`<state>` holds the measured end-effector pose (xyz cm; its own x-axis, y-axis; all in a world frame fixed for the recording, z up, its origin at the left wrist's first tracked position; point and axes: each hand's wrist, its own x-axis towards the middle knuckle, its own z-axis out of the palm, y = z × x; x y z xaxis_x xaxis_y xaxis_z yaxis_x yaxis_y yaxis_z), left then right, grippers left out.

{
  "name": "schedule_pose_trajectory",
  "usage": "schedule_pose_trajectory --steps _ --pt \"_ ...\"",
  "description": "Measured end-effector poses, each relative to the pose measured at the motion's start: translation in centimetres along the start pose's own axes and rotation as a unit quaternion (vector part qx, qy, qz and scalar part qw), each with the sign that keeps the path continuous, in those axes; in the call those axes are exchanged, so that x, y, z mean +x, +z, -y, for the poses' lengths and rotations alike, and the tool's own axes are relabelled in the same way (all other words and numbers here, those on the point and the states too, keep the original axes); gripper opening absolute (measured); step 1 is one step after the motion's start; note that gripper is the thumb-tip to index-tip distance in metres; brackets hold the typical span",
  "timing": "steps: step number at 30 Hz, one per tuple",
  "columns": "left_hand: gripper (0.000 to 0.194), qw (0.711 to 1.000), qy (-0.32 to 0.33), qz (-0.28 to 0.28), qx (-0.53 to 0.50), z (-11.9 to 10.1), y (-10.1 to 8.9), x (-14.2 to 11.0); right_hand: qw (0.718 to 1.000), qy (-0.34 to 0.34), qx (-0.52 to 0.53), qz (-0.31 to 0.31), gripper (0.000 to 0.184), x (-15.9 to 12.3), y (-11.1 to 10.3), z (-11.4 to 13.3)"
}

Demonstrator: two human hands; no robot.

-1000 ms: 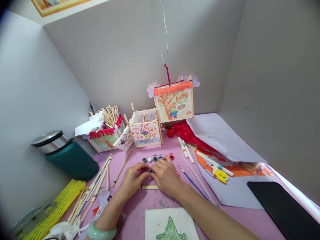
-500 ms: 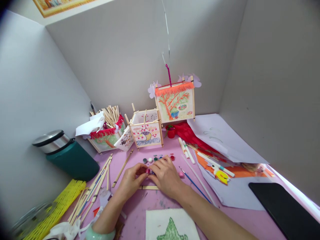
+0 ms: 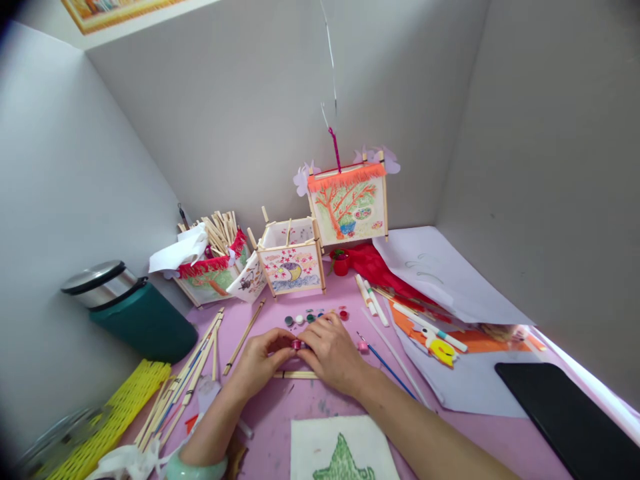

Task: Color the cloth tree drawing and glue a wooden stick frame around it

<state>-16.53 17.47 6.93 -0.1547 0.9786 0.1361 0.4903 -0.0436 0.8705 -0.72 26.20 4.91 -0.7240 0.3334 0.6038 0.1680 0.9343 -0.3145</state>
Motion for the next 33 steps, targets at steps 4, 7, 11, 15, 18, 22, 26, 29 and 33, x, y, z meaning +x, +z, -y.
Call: schedule_pose_trajectory --steps 4,7,11,15,18,22,26,29,33 --pt "0.014 1.000 -0.001 0.000 -0.004 0.14 0.03 -0.08 1.000 0.001 0.003 -0.007 0.012 -0.01 -0.12 0.18" --pt "0.013 1.000 0.001 -0.003 0.006 0.18 0.13 -0.08 1.000 0.006 0.005 -0.003 0.011 -0.06 -0.17 0.20" --pt "0.013 1.000 0.011 -0.008 0.021 0.09 0.24 0.05 1.000 0.005 -0.001 -0.004 0.012 -0.06 -0.27 0.12" --pt "0.014 0.999 0.019 -0.005 0.028 0.14 0.34 0.12 1.000 -0.004 -0.003 0.006 0.011 -0.02 -0.28 0.03" --pt "0.013 0.999 0.021 -0.008 0.031 0.19 0.41 0.09 1.000 -0.003 -0.003 0.013 0.010 0.02 -0.24 -0.01" --pt "0.014 0.999 0.021 -0.012 0.042 0.03 0.41 0.07 1.000 -0.002 -0.004 0.012 0.010 0.04 -0.23 -0.01" --pt "0.014 0.999 0.023 -0.026 0.027 -0.11 0.32 0.25 1.000 0.016 0.012 -0.012 0.010 0.12 -0.20 0.05" --pt "0.016 0.998 0.019 -0.040 -0.033 -0.03 0.37 0.48 0.998 0.032 0.033 -0.047 0.010 0.21 -0.23 0.22" --pt "0.018 0.994 0.021 -0.042 -0.099 -0.03 0.55 0.57 0.995 0.030 0.058 -0.073 0.020 0.26 -0.47 0.55"
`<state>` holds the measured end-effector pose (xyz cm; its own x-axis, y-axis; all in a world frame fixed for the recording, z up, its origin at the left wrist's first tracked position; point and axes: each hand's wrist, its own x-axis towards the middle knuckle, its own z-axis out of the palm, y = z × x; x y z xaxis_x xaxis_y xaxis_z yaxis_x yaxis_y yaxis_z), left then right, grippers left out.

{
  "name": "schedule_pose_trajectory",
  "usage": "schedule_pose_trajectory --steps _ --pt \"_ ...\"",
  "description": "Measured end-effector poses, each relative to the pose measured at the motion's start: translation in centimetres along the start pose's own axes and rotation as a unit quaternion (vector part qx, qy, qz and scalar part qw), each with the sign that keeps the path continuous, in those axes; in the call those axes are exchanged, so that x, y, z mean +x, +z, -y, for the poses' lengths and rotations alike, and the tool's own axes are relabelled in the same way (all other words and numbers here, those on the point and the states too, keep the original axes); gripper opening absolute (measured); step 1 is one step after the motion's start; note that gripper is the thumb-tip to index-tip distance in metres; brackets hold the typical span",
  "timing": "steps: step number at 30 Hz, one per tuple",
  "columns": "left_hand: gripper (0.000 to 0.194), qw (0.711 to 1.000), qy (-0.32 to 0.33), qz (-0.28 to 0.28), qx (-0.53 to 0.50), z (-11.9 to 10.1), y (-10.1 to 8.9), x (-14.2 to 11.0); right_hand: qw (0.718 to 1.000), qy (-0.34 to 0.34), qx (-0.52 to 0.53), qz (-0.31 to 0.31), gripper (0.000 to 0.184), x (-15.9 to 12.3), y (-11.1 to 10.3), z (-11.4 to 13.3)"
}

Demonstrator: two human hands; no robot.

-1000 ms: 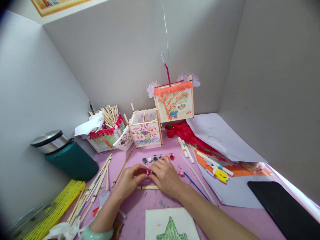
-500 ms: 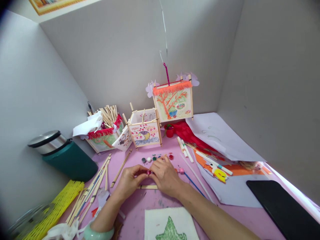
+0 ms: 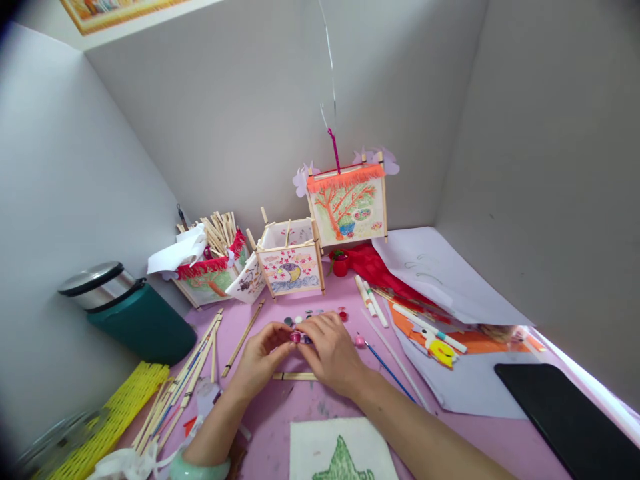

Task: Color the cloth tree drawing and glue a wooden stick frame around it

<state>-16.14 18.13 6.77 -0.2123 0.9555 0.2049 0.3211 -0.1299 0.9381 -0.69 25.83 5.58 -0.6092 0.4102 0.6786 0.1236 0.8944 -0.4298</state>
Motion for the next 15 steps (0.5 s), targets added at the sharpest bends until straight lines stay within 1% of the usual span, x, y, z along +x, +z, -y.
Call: schedule_pose_trajectory --steps 2,8,12,15 --pt "0.018 1.000 0.004 0.002 -0.009 -0.14 0.07 -0.07 1.000 -0.004 0.004 -0.007 0.022 0.01 -0.12 0.15" --pt "0.019 0.999 0.003 0.002 -0.045 -0.70 0.09 -0.23 1.000 -0.011 0.009 -0.009 0.021 -0.10 -0.05 0.24" --pt "0.016 0.999 0.012 0.003 -0.050 -0.74 0.15 -0.28 1.000 -0.015 -0.006 0.006 0.022 -0.11 0.06 0.37" --pt "0.018 0.997 0.010 0.007 -0.074 -0.59 0.27 -0.30 0.999 -0.010 -0.029 0.021 0.021 -0.01 -0.04 0.53"
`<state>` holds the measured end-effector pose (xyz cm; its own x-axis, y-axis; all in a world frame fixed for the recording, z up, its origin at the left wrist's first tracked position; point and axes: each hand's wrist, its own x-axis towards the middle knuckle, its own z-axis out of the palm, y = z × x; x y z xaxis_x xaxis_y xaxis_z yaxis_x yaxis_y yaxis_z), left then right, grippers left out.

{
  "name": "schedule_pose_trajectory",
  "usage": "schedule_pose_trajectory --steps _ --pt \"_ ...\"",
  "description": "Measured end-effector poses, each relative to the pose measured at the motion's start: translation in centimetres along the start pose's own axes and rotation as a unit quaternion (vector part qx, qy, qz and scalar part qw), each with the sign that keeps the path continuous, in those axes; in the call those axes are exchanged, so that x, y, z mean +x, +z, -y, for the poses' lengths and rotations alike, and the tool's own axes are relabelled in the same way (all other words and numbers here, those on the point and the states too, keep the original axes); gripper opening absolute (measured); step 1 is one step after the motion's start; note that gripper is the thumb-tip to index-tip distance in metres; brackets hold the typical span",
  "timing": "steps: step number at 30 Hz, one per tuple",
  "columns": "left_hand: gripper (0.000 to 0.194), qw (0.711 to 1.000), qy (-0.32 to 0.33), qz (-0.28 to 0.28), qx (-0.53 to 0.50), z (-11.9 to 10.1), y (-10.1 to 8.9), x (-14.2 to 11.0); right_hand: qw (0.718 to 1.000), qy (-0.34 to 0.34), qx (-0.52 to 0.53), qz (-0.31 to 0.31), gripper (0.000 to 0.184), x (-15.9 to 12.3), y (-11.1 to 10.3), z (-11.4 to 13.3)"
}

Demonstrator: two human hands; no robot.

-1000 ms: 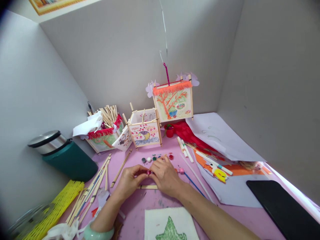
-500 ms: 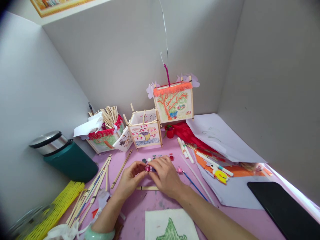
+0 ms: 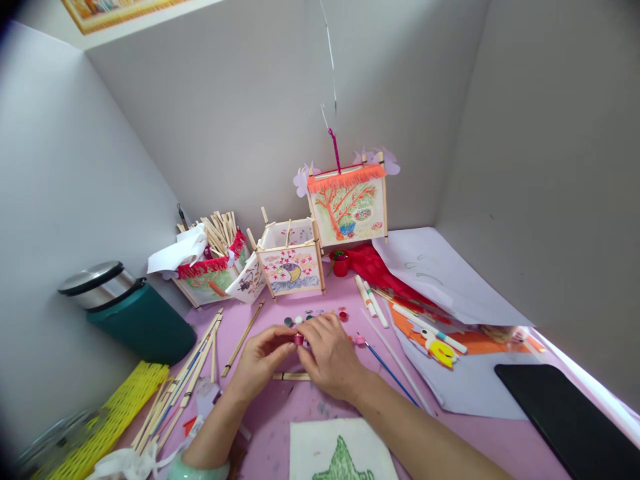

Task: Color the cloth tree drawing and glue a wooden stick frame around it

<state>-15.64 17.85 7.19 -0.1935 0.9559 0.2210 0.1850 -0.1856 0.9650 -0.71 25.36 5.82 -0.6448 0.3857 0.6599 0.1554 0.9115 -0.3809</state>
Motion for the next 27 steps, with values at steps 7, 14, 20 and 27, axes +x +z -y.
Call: schedule_pose_trajectory --steps 7,14,20,27 --pt "0.014 0.999 -0.039 -0.025 -0.008 0.2 0.3 0.0 0.999 0.005 -0.026 0.037 0.020 0.1 0.0 0.1" --pt "0.011 0.996 -0.074 -0.038 -0.027 0.4 0.5 0.3 0.998 -0.003 -0.038 0.052 0.018 -0.1 0.7 -0.4" --pt "0.024 0.991 -0.039 -0.046 0.121 -0.5 0.6 0.0 0.998 -0.005 -0.028 0.049 0.016 -0.3 0.6 -0.6" --pt "0.038 0.898 0.080 0.036 0.430 -1.7 1.3 -0.8 0.996 -0.056 -0.008 0.072 0.017 -0.3 0.5 -0.1"
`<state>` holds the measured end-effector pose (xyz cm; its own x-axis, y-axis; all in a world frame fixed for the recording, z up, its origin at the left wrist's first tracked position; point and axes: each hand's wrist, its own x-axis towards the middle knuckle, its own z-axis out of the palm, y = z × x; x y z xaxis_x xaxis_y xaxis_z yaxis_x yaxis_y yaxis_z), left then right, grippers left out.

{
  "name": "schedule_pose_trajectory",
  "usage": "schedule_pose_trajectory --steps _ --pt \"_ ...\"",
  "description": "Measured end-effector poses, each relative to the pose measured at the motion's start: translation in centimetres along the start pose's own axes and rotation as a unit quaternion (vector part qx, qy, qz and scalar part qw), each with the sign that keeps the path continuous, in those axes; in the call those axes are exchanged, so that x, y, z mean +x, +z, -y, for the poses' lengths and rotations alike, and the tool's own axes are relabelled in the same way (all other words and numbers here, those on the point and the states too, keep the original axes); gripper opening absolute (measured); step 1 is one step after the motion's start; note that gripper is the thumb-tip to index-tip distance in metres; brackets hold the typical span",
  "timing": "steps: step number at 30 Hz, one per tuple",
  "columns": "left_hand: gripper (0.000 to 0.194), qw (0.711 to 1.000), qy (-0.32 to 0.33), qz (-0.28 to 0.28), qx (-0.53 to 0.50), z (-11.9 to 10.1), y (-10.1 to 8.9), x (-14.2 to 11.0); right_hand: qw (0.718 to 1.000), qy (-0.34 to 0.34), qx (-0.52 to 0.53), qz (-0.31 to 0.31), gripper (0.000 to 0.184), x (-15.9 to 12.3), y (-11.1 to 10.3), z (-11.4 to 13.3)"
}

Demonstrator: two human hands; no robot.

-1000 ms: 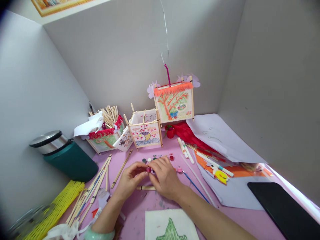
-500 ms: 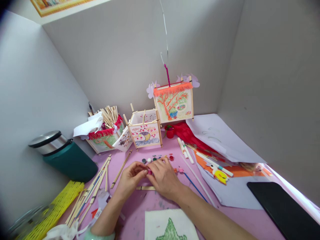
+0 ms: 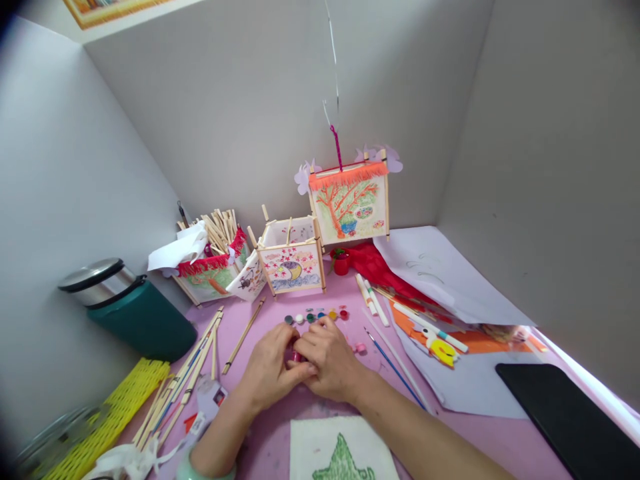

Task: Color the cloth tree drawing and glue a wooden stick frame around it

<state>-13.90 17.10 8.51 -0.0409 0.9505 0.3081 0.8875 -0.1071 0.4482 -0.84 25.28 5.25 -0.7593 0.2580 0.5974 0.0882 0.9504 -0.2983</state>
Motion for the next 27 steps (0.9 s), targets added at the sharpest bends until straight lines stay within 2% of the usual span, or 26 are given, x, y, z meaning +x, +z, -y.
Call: schedule_pose_trajectory --steps 3,6,13,17,21,23,27 --pt "0.039 0.997 0.013 0.015 0.081 0.0 0.2 0.0 1.000 -0.017 0.015 0.010 0.020 0.1 0.0 0.2" --pt "0.035 0.995 0.012 0.033 0.090 0.1 0.3 0.0 0.999 -0.027 0.029 0.022 0.026 0.2 0.2 0.2" --pt "0.030 0.997 -0.041 0.066 -0.023 0.7 0.1 0.0 0.998 -0.011 0.060 0.029 0.018 0.1 0.6 -0.3" --pt "0.035 0.989 -0.074 0.104 -0.074 1.7 -0.7 -0.2 0.999 -0.002 0.032 0.019 0.024 0.1 0.3 -0.5" --pt "0.051 0.986 -0.036 0.149 -0.066 2.4 -1.6 -0.6 0.999 0.030 0.002 0.034 0.025 -0.1 -0.3 -0.5" --pt "0.044 0.986 -0.010 0.158 -0.048 2.3 -1.7 -0.7 0.998 0.028 0.005 0.048 0.022 -0.1 -0.5 -0.5" --pt "0.014 0.986 0.015 0.160 -0.050 2.0 -1.6 -0.7 0.998 0.022 0.015 0.058 0.017 -0.2 -0.8 -0.3"
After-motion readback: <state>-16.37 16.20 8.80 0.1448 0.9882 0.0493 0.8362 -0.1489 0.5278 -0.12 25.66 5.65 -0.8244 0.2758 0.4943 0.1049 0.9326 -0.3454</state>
